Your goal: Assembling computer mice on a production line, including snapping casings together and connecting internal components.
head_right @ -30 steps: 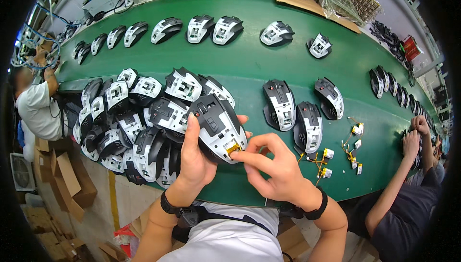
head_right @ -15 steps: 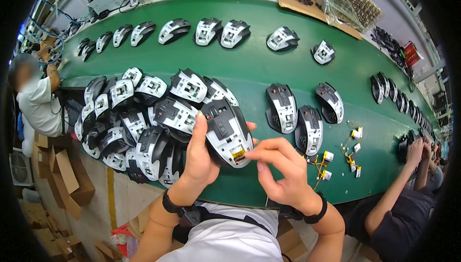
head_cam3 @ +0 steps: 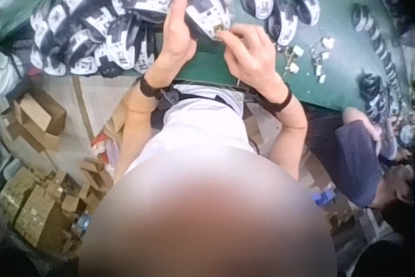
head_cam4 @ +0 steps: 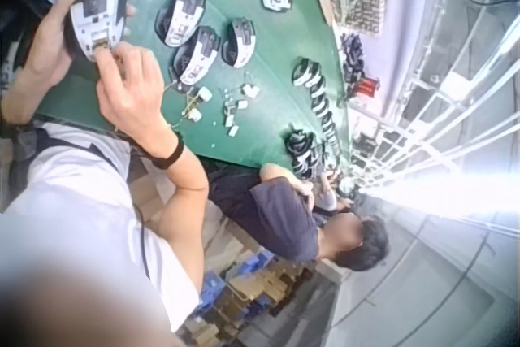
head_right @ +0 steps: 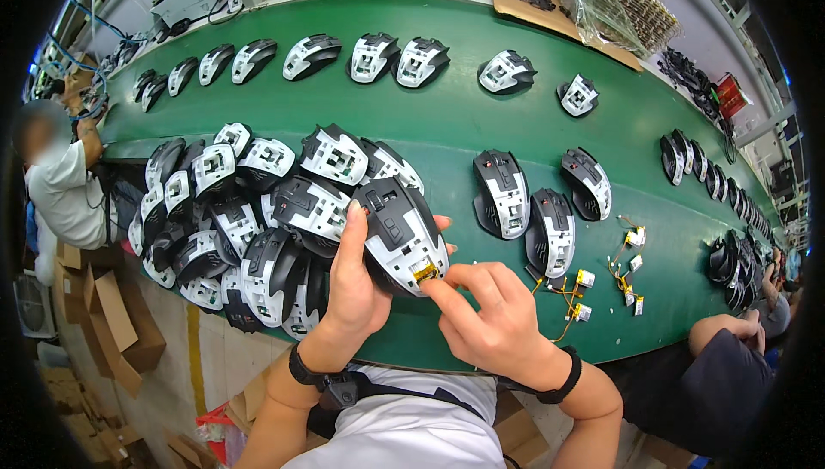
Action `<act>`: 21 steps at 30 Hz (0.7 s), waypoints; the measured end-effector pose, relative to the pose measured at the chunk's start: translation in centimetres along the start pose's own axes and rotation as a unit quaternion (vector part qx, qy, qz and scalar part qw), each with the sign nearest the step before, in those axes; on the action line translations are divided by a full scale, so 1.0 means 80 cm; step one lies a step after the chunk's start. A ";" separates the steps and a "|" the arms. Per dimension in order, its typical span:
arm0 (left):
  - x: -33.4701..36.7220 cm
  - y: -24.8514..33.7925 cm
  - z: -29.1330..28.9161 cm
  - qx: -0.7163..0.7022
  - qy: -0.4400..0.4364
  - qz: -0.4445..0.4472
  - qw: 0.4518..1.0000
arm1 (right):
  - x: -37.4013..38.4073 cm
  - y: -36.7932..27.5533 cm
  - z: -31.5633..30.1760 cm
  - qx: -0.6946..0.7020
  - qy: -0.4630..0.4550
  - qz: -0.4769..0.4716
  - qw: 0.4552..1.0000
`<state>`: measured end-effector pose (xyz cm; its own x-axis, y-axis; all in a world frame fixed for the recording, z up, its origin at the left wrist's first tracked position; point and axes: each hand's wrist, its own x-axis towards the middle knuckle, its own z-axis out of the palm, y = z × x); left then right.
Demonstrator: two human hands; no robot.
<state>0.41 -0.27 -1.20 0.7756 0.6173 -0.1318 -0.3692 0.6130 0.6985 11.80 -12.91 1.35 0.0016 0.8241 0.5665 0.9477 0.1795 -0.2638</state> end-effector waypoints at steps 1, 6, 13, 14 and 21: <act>-0.002 -0.002 -0.001 0.009 0.004 0.008 1.000 | 0.001 -0.002 0.001 0.000 -0.001 0.003 1.000; -0.001 0.002 0.002 0.018 0.018 0.023 0.999 | 0.008 -0.002 0.007 0.024 -0.010 0.036 0.999; 0.002 0.000 -0.002 0.002 0.035 0.006 0.999 | 0.002 -0.010 0.002 0.003 -0.013 0.020 1.000; 0.005 0.002 -0.002 0.001 0.032 0.005 0.999 | 0.003 -0.007 0.003 0.020 -0.024 0.027 0.999; 0.000 0.006 0.004 -0.020 0.017 -0.002 1.000 | -0.012 -0.005 0.002 0.121 0.023 0.074 0.990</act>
<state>0.39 -0.12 -0.68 0.7601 0.6302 -0.1586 -0.3864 0.6346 0.6693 11.38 -13.72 0.79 0.1542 0.8270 0.5407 0.8322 0.1864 -0.5223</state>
